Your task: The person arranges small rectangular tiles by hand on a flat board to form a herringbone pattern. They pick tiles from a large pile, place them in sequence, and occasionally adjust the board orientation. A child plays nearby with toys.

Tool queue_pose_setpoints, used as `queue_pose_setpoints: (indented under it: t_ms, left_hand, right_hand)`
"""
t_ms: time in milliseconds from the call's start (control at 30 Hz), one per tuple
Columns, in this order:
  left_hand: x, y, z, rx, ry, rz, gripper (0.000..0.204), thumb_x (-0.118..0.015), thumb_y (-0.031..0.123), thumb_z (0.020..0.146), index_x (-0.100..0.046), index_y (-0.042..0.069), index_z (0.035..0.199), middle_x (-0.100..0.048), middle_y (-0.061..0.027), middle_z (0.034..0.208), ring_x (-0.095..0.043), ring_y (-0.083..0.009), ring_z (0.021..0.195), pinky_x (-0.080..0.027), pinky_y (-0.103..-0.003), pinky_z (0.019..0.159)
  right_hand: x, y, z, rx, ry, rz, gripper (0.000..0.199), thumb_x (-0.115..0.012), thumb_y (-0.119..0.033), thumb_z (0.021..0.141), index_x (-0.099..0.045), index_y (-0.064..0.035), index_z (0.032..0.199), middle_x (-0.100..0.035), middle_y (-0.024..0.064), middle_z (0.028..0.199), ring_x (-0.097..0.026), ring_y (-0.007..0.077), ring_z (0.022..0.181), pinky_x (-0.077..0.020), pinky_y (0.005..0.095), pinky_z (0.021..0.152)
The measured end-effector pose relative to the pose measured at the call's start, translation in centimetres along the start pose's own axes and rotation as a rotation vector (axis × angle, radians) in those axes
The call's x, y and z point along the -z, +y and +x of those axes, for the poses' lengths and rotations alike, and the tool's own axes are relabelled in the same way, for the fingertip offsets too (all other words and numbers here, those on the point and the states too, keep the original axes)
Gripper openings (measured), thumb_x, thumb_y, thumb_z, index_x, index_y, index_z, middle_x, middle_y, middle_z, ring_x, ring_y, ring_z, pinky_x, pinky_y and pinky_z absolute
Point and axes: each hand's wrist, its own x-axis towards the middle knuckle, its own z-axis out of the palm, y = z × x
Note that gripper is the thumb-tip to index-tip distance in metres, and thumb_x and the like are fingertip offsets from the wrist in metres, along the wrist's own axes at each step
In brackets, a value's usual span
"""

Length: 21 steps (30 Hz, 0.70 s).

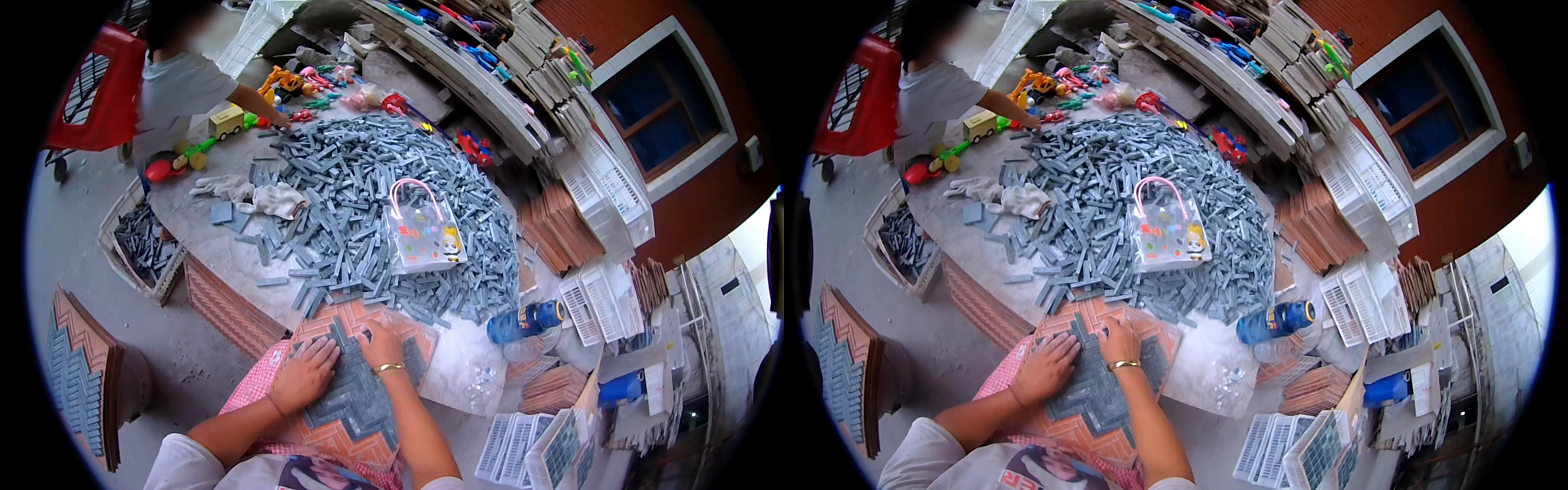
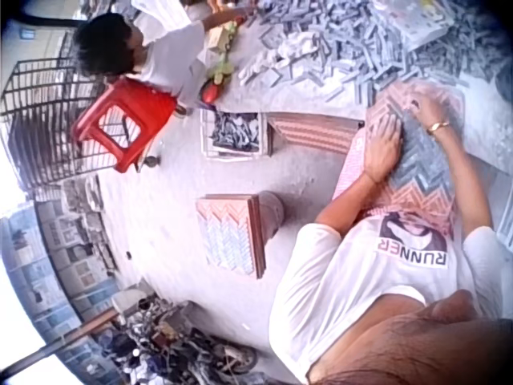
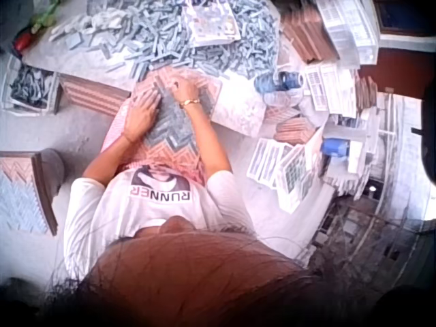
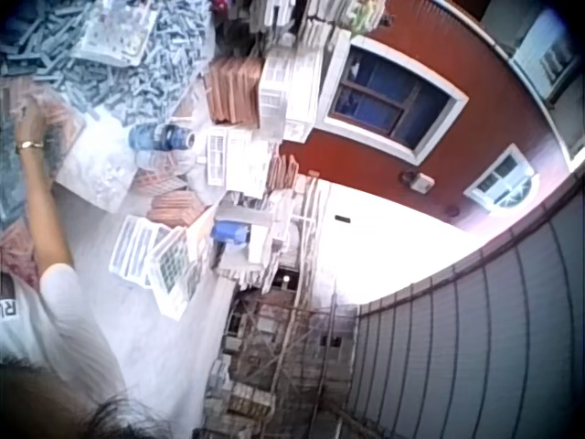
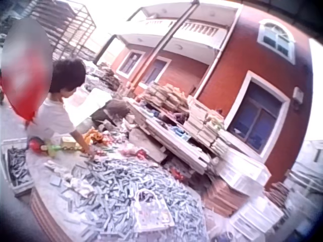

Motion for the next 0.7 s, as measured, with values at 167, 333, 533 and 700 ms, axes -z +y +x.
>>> queue_pose_setpoints:
  t_ms: [167, 333, 533, 700]
  left_hand:
    - [-0.1, 0.1, 0.2, -0.014, 0.015, -0.007, 0.044, -0.056, 0.019, 0.081, -0.051, 0.000, 0.121, -0.049, -0.0134, 0.127, -0.042, -0.0268, 0.123, -0.030, -0.043, 0.105]
    - [-0.5, 0.0, -0.4, 0.012, 0.012, -0.010, 0.043, -0.053, 0.017, 0.082, -0.050, -0.001, 0.120, -0.048, -0.0144, 0.127, -0.041, -0.0285, 0.122, -0.030, -0.044, 0.104]
    - [-0.7, 0.1, 0.0, 0.009, 0.029, -0.005, 0.045, -0.057, 0.018, 0.079, -0.052, 0.001, 0.121, -0.048, -0.0130, 0.128, -0.040, -0.0273, 0.124, -0.029, -0.043, 0.105]
    - [-0.4, 0.2, 0.0, 0.017, 0.022, 0.001, 0.046, -0.059, 0.018, 0.078, -0.052, 0.002, 0.121, -0.048, -0.0130, 0.129, -0.041, -0.0269, 0.124, -0.030, -0.043, 0.104]
  right_hand:
    - [-0.2, 1.4, 0.1, 0.051, -0.083, 0.077, 0.031, -0.070, -0.016, 0.071, -0.060, -0.0070, 0.099, -0.059, 0.0159, 0.099, -0.057, 0.0354, 0.092, -0.0468, 0.0439, 0.076]
    - [0.3, 1.8, 0.7, 0.129, -0.103, 0.201, 0.028, -0.070, -0.016, 0.072, -0.062, -0.0067, 0.097, -0.062, 0.0151, 0.090, -0.059, 0.0321, 0.085, -0.0477, 0.0417, 0.073]
    - [1.1, 4.9, 1.4, 0.010, 0.078, 0.334, 0.014, -0.068, -0.015, 0.074, -0.064, -0.0076, 0.084, -0.064, 0.0117, 0.077, -0.062, 0.0291, 0.072, -0.0484, 0.0388, 0.065]
    - [-1.7, 3.2, 0.6, -0.003, 0.029, 0.177, 0.013, -0.069, -0.017, 0.072, -0.065, -0.0071, 0.079, -0.064, 0.0106, 0.074, -0.062, 0.0253, 0.068, -0.0482, 0.0360, 0.064]
